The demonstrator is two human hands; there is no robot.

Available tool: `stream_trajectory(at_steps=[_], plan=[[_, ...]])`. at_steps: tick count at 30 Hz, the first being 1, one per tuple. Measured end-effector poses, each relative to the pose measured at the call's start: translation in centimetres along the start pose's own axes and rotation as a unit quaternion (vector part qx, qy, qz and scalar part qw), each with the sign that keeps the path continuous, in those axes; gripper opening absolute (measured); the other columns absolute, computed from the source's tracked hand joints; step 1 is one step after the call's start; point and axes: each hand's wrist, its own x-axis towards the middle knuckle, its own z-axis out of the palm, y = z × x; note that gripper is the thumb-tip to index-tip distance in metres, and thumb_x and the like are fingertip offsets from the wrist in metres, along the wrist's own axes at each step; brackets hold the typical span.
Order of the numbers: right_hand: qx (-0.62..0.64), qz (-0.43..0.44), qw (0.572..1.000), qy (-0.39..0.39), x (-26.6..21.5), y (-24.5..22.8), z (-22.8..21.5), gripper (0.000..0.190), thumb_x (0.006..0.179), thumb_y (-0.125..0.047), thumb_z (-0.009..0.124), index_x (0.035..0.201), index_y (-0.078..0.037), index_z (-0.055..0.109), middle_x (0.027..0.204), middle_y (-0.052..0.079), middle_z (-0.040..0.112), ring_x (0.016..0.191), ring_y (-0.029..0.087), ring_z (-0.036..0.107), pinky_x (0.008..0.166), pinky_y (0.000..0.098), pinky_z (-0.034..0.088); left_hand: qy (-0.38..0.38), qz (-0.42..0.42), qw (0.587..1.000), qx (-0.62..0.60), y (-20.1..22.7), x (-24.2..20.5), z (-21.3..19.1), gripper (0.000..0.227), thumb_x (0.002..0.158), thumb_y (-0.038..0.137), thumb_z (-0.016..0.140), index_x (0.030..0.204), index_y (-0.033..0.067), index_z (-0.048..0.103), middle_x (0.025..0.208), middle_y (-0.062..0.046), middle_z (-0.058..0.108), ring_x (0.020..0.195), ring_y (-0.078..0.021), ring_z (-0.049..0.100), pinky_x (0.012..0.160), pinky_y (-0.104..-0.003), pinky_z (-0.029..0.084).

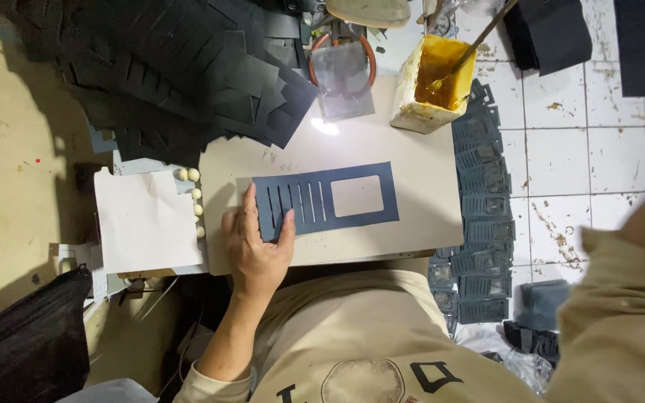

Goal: The person repeatedly applies adhesive to a blue plastic frame with slots and then presses a clear plastic sheet onto the adhesive area. They repeat this cycle multiple times, handling the frame and sheet one at a time and stacking the assembled units on the table.

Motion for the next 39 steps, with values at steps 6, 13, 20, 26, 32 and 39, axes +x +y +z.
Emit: stream_trajectory(at_steps=[6,13,20,26,32,39], plan=[[0.059,0.019,0.995,0.072,-0.5,0.2,3.1,0.018,0.117,0.033,0.06,0.132,0.023,0.055,0.119,0.031,0.061,0.1,0.033,0.056,0.084,0.0373,0.046,-0.082,-0.009,0.995,0.053,1.0,0.1,-1.1,0.072,0.088,0.013,0.081,0.143,-0.0134,0.042,0.115,-0.026,0.071,0.089,-0.0316,0.062,0.096,-0.043,0.048],[0.129,0.1,0.983,0.083,-1.1,0.5,5.0,0.012,0.118,0.018,0.06,0.129,0.023,0.059,0.111,0.028,0.066,0.088,0.02,0.06,0.081,0.026,0.051,-0.078,-0.001,0.995,0.061,0.8,0.1,-0.9,0.076,0.087,0.015,0.084,0.143,-0.0152,0.042,0.107,-0.025,0.072,0.086,-0.0303,0.059,0.093,-0.042,0.048],[0.176,0.144,0.971,0.075,-1.1,1.1,5.1,0.013,0.115,0.014,0.06,0.127,0.017,0.06,0.12,0.025,0.067,0.101,0.02,0.064,0.094,0.0241,0.053,-0.096,-0.013,0.993,0.061,0.7,-0.1,-0.9,0.078,0.088,0.018,0.083,0.145,-0.013,0.039,0.111,-0.024,0.071,0.09,-0.0306,0.059,0.094,-0.043,0.047],[0.09,0.105,0.986,-0.093,-0.7,-2.9,0.8,0.023,0.105,0.008,0.058,0.124,0.022,0.06,0.081,0.022,0.062,0.042,0.015,0.045,0.034,0.0232,0.032,-0.088,-0.004,0.994,0.062,0.6,0.0,-0.5,0.077,0.088,0.017,0.084,0.143,-0.0152,0.041,0.107,-0.023,0.071,0.086,-0.0302,0.06,0.095,-0.042,0.048],[0.124,0.149,0.981,-0.01,-3.2,-4.5,2.0,0.027,0.109,-0.001,0.062,0.131,0.014,0.059,0.094,0.018,0.063,0.06,0.014,0.051,0.053,0.0231,0.04,-0.041,-0.012,0.999,0.002,0.3,-0.1,0.1,0.082,0.077,0.021,0.091,0.141,-0.0133,0.052,0.104,-0.031,0.067,0.084,-0.0403,0.058,0.082,-0.046,0.047],[0.204,0.204,0.955,0.065,-3.4,-5.5,8.3,0.035,0.113,-0.016,0.069,0.142,0.001,0.058,0.114,0.012,0.064,0.088,0.011,0.061,0.08,0.0227,0.052,-0.044,-0.027,0.999,0.009,-0.5,-1.2,0.3,0.087,0.083,0.031,0.089,0.146,-0.0097,0.047,0.111,-0.028,0.067,0.09,-0.0402,0.06,0.088,-0.047,0.047]])
